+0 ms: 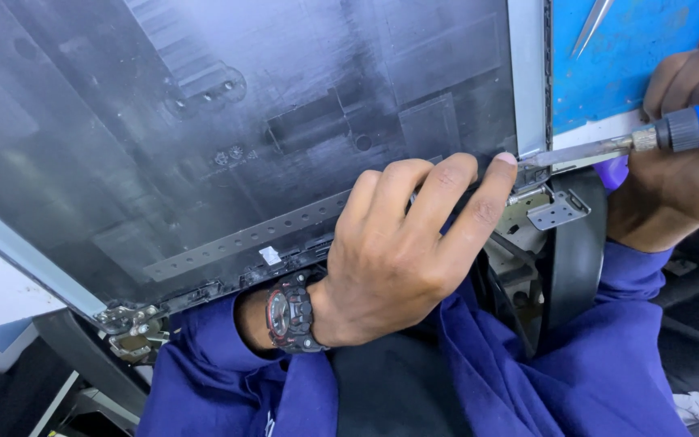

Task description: The person holds a disassembled display panel against their lap and works on the connector board at its edge with a soldering iron, steadying the panel with the other hand. They briefly pick up a screwdriver and small screws from the workbench before resuming soldering along the panel edge.

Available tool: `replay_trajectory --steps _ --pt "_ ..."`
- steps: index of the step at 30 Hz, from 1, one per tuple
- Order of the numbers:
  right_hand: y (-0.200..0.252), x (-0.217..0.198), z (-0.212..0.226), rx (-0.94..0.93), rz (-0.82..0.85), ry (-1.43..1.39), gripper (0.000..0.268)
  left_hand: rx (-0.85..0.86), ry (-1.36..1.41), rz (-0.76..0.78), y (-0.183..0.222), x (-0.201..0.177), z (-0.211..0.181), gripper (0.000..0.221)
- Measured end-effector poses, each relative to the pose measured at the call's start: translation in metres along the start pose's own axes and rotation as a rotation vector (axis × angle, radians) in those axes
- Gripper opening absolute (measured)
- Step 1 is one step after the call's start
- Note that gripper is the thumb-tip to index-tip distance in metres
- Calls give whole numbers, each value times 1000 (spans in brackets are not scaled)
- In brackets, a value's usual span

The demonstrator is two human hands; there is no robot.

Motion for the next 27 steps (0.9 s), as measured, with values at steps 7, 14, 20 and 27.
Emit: replay_trajectory --steps 7,14,20,27 --pt "2 -1 -3 13 -2 9 51 1 17 -5 1 1 0 16" --pt "27 -33 -44 169 53 448 43 4 49 -23 1 -1 1 11" --pt "28 -30 -35 212 94 646 35 40 64 -85 3 -5 2 9" --pt "25 -27 -23 122 74 603 45 43 86 -142 7 -7 8 8"
Point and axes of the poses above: each hand's wrist, its own y-axis away from the middle knuckle, its own x-axis out of the palm, z = x × y, the point moved 7 cm from there along -y, towards the middle knuckle, and after that the axes turned 3 degrees about -y, right-handed, at the moved point
